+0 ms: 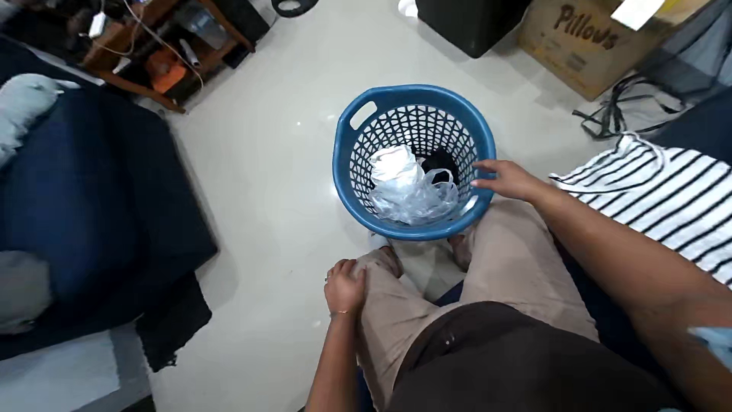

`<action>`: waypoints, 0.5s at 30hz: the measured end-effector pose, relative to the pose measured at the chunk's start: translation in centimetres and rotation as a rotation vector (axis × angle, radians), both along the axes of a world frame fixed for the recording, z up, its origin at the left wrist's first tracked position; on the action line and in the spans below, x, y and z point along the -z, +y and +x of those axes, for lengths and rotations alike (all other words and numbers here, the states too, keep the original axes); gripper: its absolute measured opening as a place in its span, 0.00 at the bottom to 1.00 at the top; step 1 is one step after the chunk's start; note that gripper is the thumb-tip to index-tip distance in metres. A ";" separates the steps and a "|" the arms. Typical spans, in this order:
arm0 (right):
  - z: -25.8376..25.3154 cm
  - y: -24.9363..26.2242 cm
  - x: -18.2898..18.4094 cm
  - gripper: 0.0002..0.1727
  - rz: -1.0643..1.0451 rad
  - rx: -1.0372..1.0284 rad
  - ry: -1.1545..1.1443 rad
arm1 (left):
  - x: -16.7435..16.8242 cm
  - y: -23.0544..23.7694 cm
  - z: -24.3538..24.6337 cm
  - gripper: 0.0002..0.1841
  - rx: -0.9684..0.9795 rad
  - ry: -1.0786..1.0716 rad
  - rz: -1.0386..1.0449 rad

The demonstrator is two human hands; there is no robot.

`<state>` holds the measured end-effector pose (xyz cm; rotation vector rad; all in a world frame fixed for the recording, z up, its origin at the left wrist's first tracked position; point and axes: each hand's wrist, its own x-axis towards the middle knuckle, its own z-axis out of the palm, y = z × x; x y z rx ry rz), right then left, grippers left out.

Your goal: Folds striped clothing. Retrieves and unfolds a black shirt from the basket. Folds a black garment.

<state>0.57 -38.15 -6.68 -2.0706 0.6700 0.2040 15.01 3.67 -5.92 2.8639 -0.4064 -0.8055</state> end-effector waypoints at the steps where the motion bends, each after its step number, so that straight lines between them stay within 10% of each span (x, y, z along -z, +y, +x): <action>1: 2.4 0.0 1.7 0.31 0.014 -0.035 0.032 | 0.1 0.1 0.1 0.22 -0.004 -0.008 -0.008; 15: 18.4 -0.4 20.0 0.31 -0.038 -0.079 0.363 | 1.4 0.1 1.8 0.20 -0.001 -0.027 -0.068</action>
